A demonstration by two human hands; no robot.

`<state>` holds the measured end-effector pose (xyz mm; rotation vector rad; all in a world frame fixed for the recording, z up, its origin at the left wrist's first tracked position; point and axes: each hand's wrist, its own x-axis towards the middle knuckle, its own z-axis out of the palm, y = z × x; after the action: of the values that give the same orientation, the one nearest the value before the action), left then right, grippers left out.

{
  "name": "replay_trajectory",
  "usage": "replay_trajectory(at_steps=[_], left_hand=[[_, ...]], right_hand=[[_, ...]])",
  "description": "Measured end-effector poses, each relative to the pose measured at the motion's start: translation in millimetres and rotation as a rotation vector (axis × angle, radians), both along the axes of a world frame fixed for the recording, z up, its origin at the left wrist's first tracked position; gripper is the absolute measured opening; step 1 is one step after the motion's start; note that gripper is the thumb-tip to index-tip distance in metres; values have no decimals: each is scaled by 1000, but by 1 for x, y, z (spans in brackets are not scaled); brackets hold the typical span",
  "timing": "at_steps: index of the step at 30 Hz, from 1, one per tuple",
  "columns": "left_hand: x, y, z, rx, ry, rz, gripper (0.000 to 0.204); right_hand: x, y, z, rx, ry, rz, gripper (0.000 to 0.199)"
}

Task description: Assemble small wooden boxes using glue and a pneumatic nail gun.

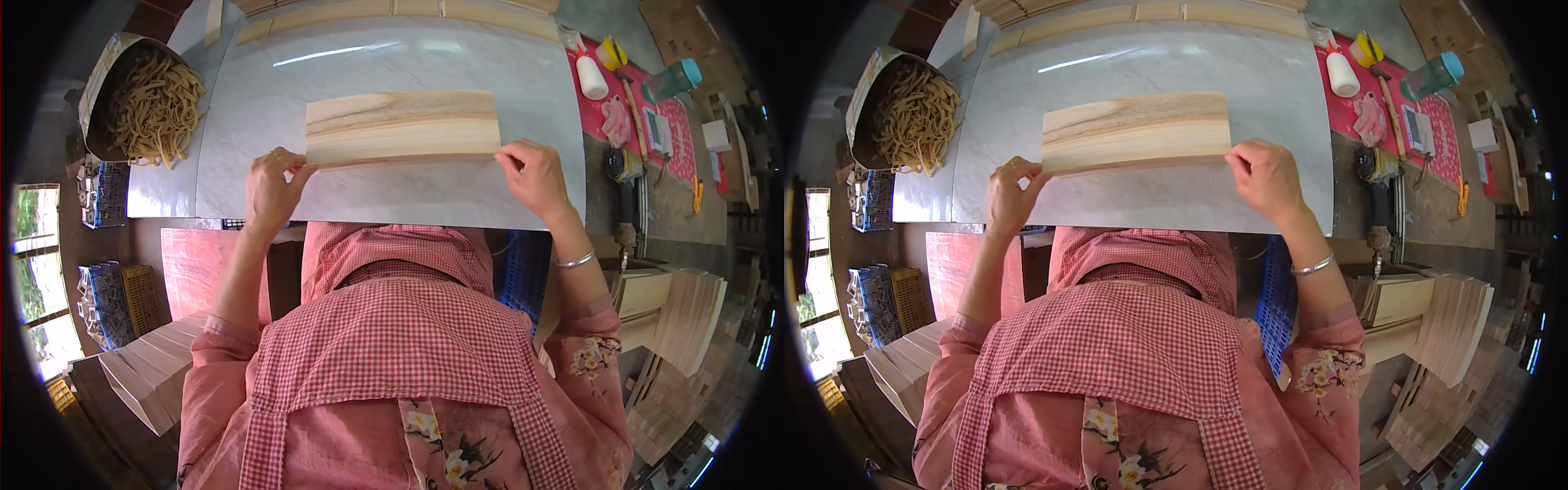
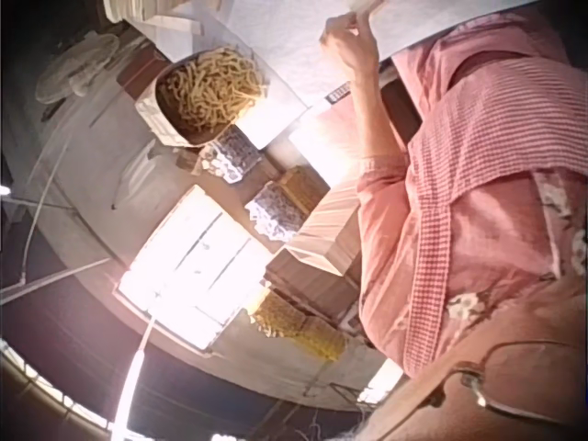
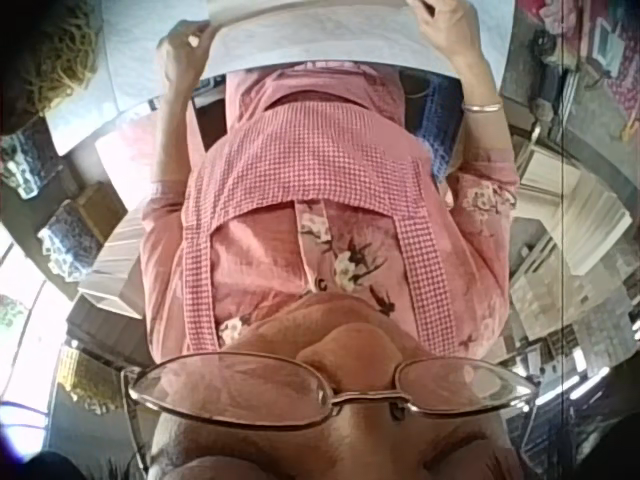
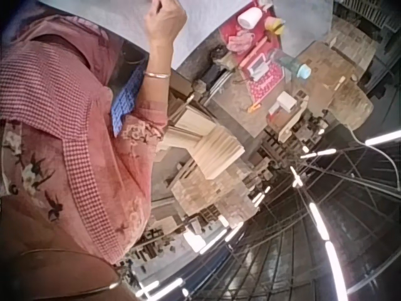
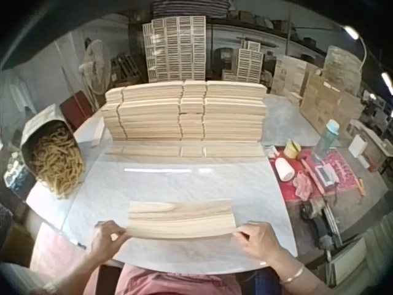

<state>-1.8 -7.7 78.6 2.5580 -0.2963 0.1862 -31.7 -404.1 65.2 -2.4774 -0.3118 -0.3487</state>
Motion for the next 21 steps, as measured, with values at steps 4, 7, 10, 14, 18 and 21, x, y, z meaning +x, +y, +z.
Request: replay_trajectory(at_steps=[4,7,10,14,18,21], left_hand=[[-1,-16,0,-18,-7,60,13],[-2,-19,-1,-9,-8,83,12],[-1,-19,-1,26,-13,76,12],[-3,-18,-1,13,5,85,14],[1,-13,1,42,33,61,17],[5,-17,10,69,54,27,20]], right_hand=[[24,-12,4,-78,45,5,13],[27,-3,7,-171,36,-34,15],[20,17,11,-378,-43,-176,19],[22,13,-1,-382,-37,-191,16],[22,-2,-4,-280,0,-111,17],[14,-23,-3,-73,72,-73,19]])
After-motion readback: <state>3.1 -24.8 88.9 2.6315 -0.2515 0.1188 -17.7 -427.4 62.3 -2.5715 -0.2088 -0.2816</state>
